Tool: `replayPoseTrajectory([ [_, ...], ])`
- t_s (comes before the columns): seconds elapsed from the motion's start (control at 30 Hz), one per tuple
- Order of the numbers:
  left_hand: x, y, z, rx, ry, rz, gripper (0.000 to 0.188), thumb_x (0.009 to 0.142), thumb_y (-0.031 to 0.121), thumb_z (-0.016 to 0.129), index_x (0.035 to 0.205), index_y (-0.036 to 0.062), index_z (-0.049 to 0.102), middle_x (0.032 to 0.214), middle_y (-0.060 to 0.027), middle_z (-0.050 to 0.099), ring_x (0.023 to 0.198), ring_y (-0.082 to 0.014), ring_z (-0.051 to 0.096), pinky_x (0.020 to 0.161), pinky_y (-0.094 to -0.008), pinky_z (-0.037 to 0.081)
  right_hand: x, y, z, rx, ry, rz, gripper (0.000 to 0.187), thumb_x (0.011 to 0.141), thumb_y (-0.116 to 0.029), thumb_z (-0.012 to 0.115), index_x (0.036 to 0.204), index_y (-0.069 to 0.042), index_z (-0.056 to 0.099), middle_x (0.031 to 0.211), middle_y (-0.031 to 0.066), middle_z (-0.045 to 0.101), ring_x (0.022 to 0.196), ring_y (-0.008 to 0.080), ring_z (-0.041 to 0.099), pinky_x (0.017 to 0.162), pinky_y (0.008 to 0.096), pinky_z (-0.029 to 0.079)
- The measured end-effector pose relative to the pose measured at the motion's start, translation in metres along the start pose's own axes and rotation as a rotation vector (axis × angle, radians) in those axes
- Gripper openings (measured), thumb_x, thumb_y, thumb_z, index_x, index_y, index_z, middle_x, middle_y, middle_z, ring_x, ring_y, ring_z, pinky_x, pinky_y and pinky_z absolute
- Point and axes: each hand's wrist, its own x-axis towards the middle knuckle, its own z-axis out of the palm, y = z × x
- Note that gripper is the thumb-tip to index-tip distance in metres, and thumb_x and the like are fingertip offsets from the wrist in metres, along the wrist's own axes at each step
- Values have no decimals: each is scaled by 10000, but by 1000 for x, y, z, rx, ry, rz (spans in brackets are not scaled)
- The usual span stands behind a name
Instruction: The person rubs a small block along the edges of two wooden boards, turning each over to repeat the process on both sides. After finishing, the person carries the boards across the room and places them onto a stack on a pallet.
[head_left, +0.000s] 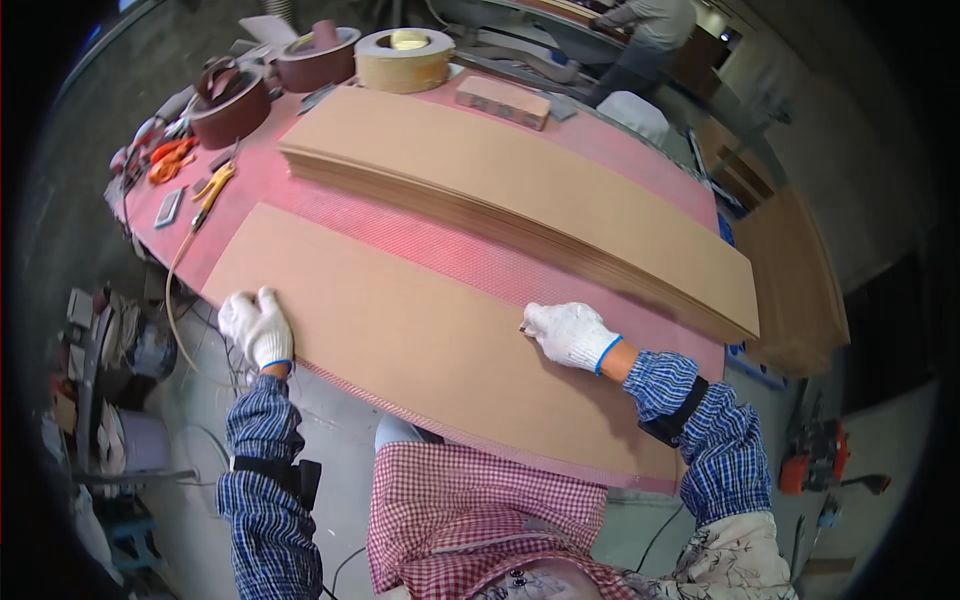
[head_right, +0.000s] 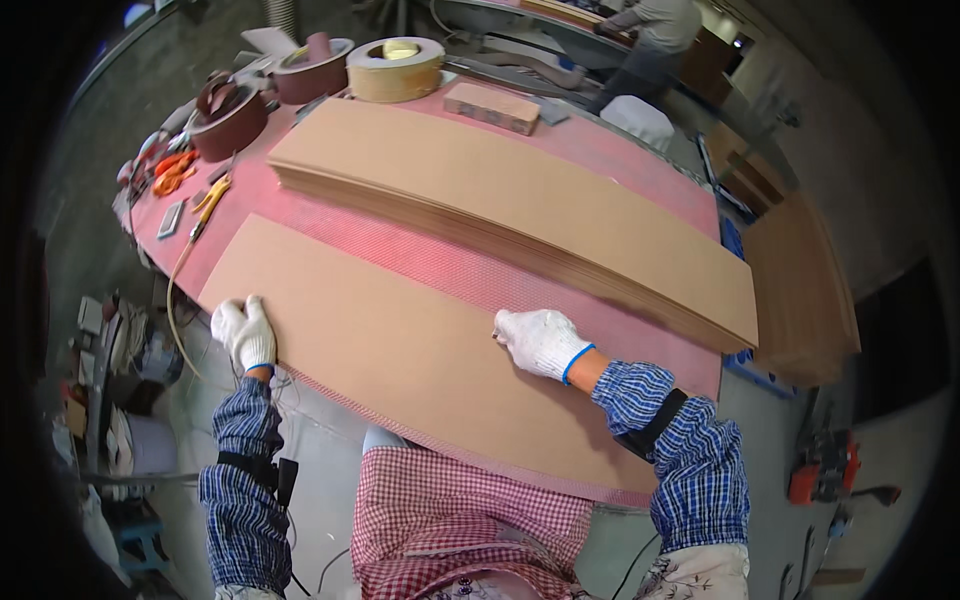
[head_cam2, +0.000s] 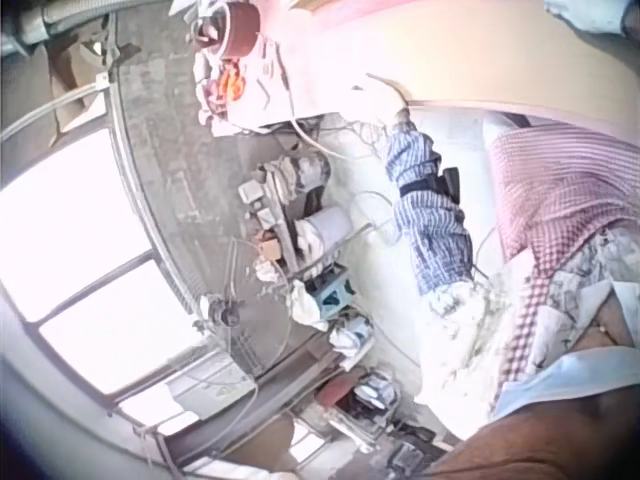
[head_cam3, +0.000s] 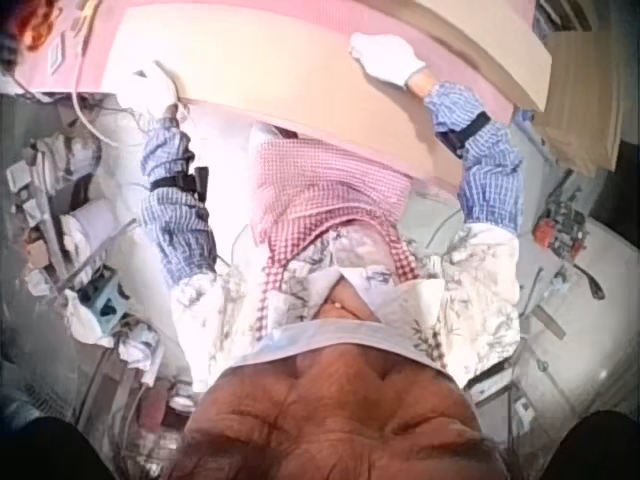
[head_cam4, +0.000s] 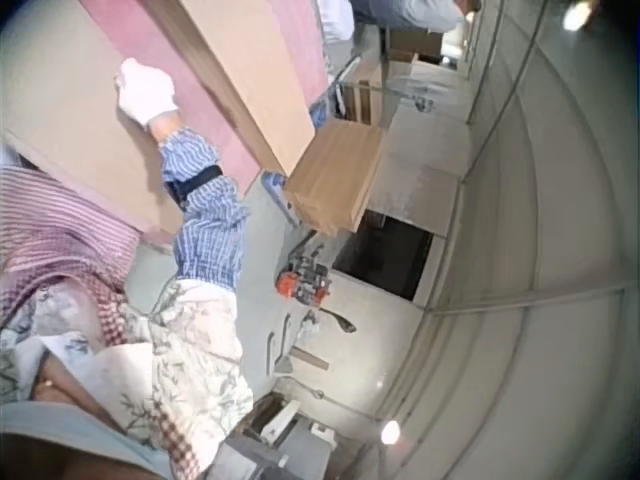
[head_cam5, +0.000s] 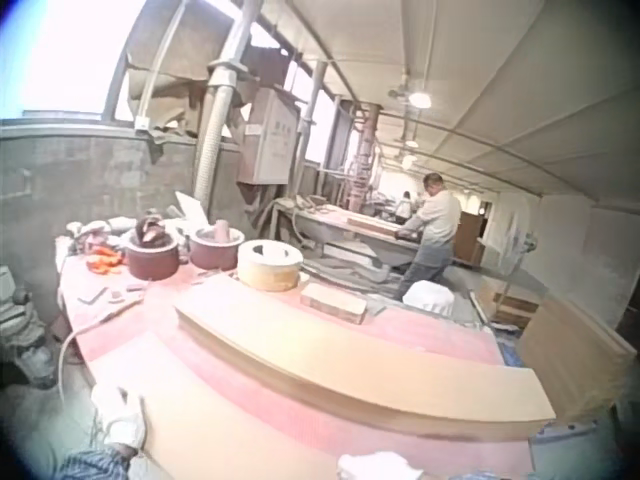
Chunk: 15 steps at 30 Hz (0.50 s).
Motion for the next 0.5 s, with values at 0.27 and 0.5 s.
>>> replayPoseTrajectory([
  [0.27,0,0,-1,-4,-46,-36,300,827,293,602,878,-2,578,986,-186,578,1055,-364,462,918,-446,362,-47,14,-29,165,5,319,229,935,-280,477,1034,-86,546,1036,148,662,999,353,605,832,453,476],
  [0.5,11,-19,8,54,-43,43,343,820,348,595,841,6,621,891,-202,619,908,-361,561,822,-454,417,-242,109,-12,167,110,812,195,932,-270,511,1000,-102,584,1031,122,668,987,350,605,821,433,479],
])
